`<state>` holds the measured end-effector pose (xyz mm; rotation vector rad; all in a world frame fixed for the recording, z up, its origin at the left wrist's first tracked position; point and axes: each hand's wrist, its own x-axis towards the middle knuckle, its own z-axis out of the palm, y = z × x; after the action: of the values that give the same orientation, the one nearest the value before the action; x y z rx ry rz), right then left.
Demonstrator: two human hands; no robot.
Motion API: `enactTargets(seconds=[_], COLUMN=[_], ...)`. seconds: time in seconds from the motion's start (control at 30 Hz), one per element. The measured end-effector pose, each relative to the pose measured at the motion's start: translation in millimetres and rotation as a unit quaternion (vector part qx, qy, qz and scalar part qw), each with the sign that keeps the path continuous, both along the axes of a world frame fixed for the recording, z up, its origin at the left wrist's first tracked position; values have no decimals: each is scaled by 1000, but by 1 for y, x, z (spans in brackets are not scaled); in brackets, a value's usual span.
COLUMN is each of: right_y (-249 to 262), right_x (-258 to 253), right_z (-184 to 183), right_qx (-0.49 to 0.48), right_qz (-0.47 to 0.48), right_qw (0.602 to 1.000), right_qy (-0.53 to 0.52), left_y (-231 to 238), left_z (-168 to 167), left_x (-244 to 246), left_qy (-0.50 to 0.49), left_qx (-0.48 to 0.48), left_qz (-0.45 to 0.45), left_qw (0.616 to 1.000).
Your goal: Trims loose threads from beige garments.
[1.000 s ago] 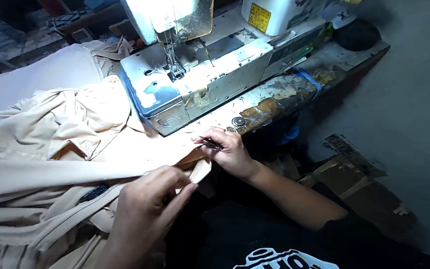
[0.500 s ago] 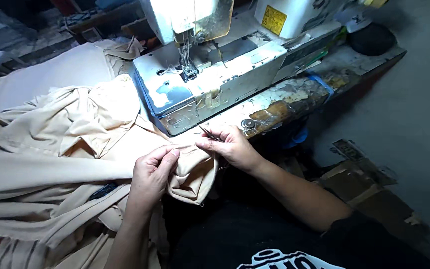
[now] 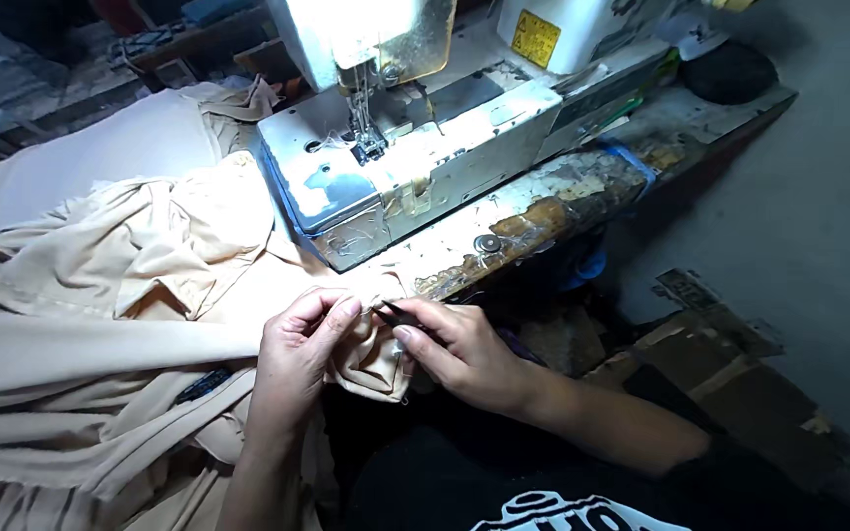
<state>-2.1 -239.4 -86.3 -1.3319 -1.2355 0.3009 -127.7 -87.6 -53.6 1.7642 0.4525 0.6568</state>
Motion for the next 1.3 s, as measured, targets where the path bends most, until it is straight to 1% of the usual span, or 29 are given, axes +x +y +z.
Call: enactTargets(seconds=[0.17, 0.5, 0.53, 0.57, 0.6, 0.67, 0.7, 0.73, 0.77, 0.87, 0.93, 1.07, 1.3], right_y=[10, 10, 10, 10, 8, 1, -2, -4, -4, 2, 5, 6, 8], right_x=[-2, -4, -3, -3, -2, -1, -1, 0, 1, 3, 0, -1, -2], right_z=[-3, -2, -2, -3, -3, 6, 12, 14, 13, 0, -4, -3, -2], right_qx=[-3, -3, 17, 61, 129, 240, 263, 260, 235, 100, 49, 30, 27], right_qz=[-28, -22, -14, 2, 33, 105, 124, 122, 103, 27, 8, 0, -4], right_qw=[1000, 1000, 1000, 998, 991, 965, 956, 957, 966, 995, 999, 1000, 1000], right_qy=[-9, 6, 7, 5, 0, -33, -43, -47, -44, -3, 10, 5, 0], left_y=[-3, -4, -4, -4, -4, -3, -2, -3, -3, -5, -5, -6, -7], left_z=[5, 5, 6, 6, 7, 6, 4, 4, 5, 9, 10, 10, 11], left_x=[-3, -4, -5, -5, -6, -5, -4, -4, -4, -4, -5, -3, -4], left_qy=[-21, -16, -11, -5, 4, 19, 20, 17, 12, -11, -24, -36, -38], left_qx=[6, 16, 15, 14, 13, 9, -3, -21, -40, -74, -93, -134, -143], left_qz=[-3, -3, -7, -13, -18, -10, -6, -4, -6, -14, -15, -14, -22], left_qw=[1000, 1000, 1000, 1000, 1000, 1000, 1000, 1000, 999, 997, 995, 990, 989])
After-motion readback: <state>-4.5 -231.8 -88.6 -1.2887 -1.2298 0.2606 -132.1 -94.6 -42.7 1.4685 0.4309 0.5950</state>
